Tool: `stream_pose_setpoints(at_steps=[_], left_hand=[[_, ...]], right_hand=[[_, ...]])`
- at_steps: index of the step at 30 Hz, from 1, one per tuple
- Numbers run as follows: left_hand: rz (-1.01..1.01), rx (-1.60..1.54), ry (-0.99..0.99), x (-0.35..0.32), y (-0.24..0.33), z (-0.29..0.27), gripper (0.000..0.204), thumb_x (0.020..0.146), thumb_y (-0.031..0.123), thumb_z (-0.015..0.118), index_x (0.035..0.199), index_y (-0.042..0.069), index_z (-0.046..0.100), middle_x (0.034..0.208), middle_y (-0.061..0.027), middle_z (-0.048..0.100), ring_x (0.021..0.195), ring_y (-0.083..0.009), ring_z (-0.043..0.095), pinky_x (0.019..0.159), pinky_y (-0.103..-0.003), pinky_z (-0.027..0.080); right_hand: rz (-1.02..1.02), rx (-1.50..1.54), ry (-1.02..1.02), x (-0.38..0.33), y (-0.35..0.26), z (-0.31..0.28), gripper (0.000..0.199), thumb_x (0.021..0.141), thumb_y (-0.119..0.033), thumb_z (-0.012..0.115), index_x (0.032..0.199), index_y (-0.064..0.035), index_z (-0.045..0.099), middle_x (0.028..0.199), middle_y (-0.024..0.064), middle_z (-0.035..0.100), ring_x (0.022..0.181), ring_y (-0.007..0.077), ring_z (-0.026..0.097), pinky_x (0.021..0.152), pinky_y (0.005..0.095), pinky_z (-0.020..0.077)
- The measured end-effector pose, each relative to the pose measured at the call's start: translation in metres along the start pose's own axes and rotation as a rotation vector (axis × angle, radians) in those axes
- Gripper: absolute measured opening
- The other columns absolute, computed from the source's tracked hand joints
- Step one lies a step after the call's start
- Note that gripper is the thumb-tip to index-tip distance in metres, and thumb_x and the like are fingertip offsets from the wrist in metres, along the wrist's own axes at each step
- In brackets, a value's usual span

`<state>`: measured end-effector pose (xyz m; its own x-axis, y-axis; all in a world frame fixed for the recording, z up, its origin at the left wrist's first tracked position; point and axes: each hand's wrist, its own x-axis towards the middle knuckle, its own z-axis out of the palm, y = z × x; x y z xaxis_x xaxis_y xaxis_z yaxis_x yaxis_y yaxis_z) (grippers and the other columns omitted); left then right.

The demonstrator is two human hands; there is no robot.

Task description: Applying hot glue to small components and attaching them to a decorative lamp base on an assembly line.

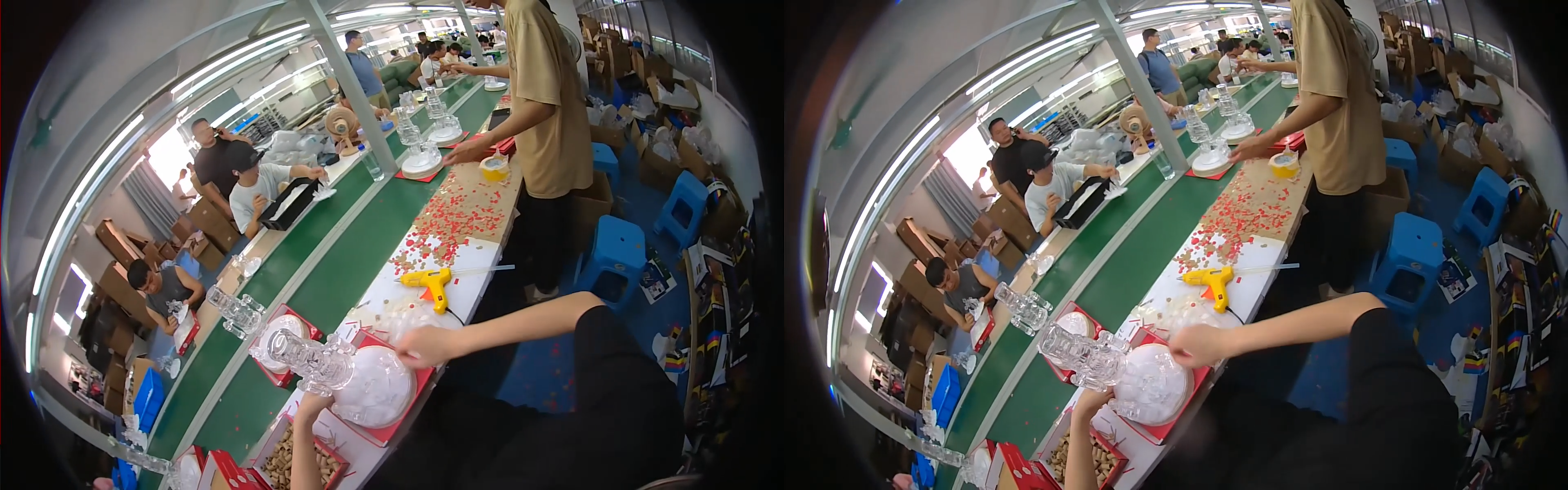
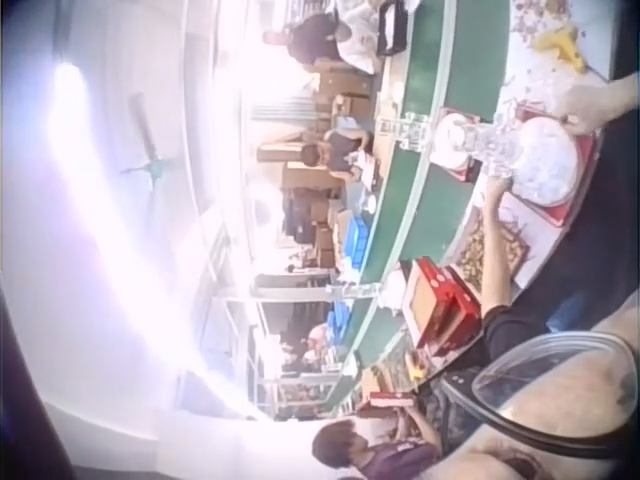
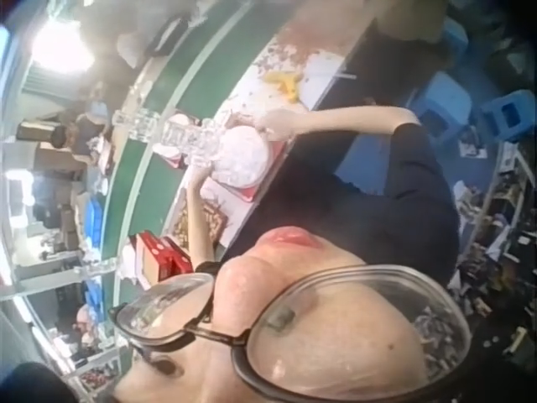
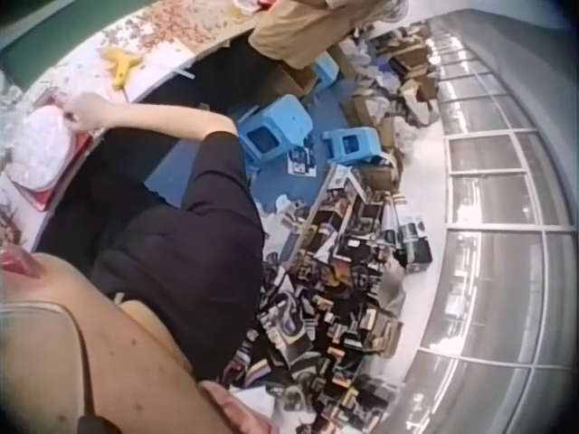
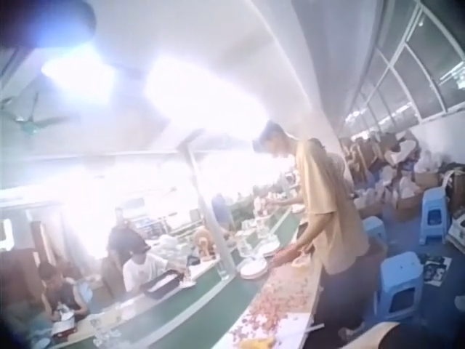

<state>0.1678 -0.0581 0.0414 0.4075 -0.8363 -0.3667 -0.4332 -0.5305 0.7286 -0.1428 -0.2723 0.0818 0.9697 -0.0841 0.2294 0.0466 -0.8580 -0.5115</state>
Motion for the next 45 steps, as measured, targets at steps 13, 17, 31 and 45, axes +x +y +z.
stream_pose_setpoints(at_steps=[13, 17, 31, 45], left_hand=[[0.49, 0.554, 0.304, -0.159, 0.036, 0.133, 0.032, 0.078, 0.013, 0.066, 0.104, -0.004, 0.059, 0.102, -0.0218, 0.062, 0.105, -0.0377, 0.055, 0.089, -0.041, 0.046], [0.439, 0.72, 0.3, -0.145, 0.047, 0.149, 0.029, 0.072, 0.004, 0.061, 0.099, -0.005, 0.056, 0.094, -0.0209, 0.063, 0.097, -0.0375, 0.058, 0.081, -0.046, 0.047], [0.327, 0.72, 0.329, -0.137, 0.046, 0.169, 0.023, 0.075, 0.002, 0.055, 0.098, 0.004, 0.058, 0.081, -0.0128, 0.065, 0.077, -0.0313, 0.064, 0.072, -0.046, 0.044], [0.259, -1.314, 0.663, -0.157, 0.0, 0.177, 0.039, 0.095, 0.03, 0.051, 0.127, 0.007, 0.051, 0.127, -0.0111, 0.056, 0.118, -0.0288, 0.052, 0.104, -0.047, 0.037]], right_hand=[[-0.293, -0.546, -0.239, -0.029, -0.006, 0.044, 0.018, 0.07, -0.018, 0.07, 0.082, -0.0062, 0.063, 0.084, 0.0088, 0.066, 0.099, 0.027, 0.056, 0.093, 0.0378, 0.0409], [-0.282, -0.568, -0.233, -0.034, -0.004, 0.053, 0.012, 0.071, -0.015, 0.066, 0.079, -0.0067, 0.062, 0.077, 0.0087, 0.066, 0.088, 0.0251, 0.061, 0.094, 0.0382, 0.0402], [-0.183, 0.135, 0.598, 0.046, -0.048, -0.071, 0.042, 0.079, -0.03, 0.071, 0.111, -0.0053, 0.06, 0.092, 0.0137, 0.068, 0.089, 0.0284, 0.065, 0.078, 0.0351, 0.0504], [-0.276, 0.501, 0.422, 0.066, -0.118, -0.072, 0.065, 0.067, -0.01, 0.083, 0.119, -0.0045, 0.044, 0.102, 0.0102, 0.062, 0.098, 0.0191, 0.061, 0.087, 0.0336, 0.049]])
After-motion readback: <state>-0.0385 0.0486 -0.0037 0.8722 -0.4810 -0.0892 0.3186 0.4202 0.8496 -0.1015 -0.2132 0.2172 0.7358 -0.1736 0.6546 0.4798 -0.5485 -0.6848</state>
